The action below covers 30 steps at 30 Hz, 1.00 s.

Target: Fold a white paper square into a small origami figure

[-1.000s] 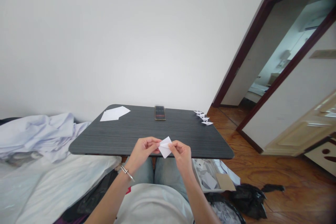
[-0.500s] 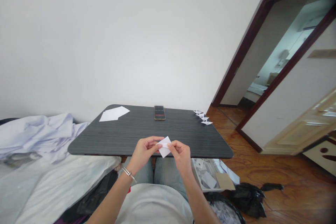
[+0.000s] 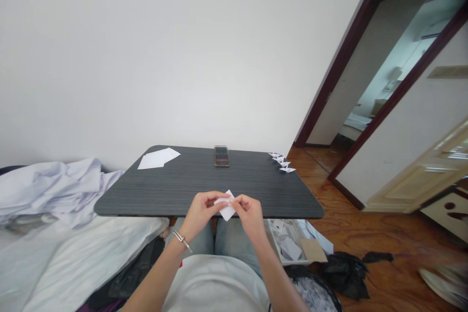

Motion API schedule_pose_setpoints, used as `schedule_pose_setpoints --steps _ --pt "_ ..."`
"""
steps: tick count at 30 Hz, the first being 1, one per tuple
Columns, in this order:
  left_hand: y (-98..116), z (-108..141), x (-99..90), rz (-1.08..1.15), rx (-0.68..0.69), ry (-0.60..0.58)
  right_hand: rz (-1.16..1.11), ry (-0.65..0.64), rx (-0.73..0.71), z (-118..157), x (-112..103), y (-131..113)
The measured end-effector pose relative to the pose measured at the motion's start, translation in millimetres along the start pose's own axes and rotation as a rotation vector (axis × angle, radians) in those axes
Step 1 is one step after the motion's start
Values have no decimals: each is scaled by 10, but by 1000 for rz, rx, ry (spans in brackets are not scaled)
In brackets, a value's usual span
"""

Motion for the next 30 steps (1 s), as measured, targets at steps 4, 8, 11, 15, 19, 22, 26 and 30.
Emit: schedule_pose_setpoints --steps 4,8,11,15,19,22,26,30 --pt "-1 -7 -33 -29 8 56 -47 5 -7 6 19 -58" --pt "15 5 -74 -6 1 85 -95 63 -12 0 -24 -100" --pt "39 19 -88 -9 9 104 -143 136 -3 -16 -85 -86" --pt "63 35 -55 -10 8 73 -164 99 21 -42 -84 -62" --pt "93 63 -34 -13 -5 74 -156 64 40 -57 -77 -92" --pt "131 92 -28 -16 -3 100 -158 70 40 -63 -82 -142" --pt "179 128 -21 -8 3 127 -204 51 65 -62 -68 -184" --pt "192 159 1 -6 -9 109 -252 7 124 -42 -43 -194"
Point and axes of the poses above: each hand's wrist, its own z-axis away from the middle knuckle, its own x-axis out of the palm, y = z × x, the point moved 6 cm from there along -z, towards the middle knuckle, and after that the axes turned 11 degrees about -x, right-handed, at the moved point
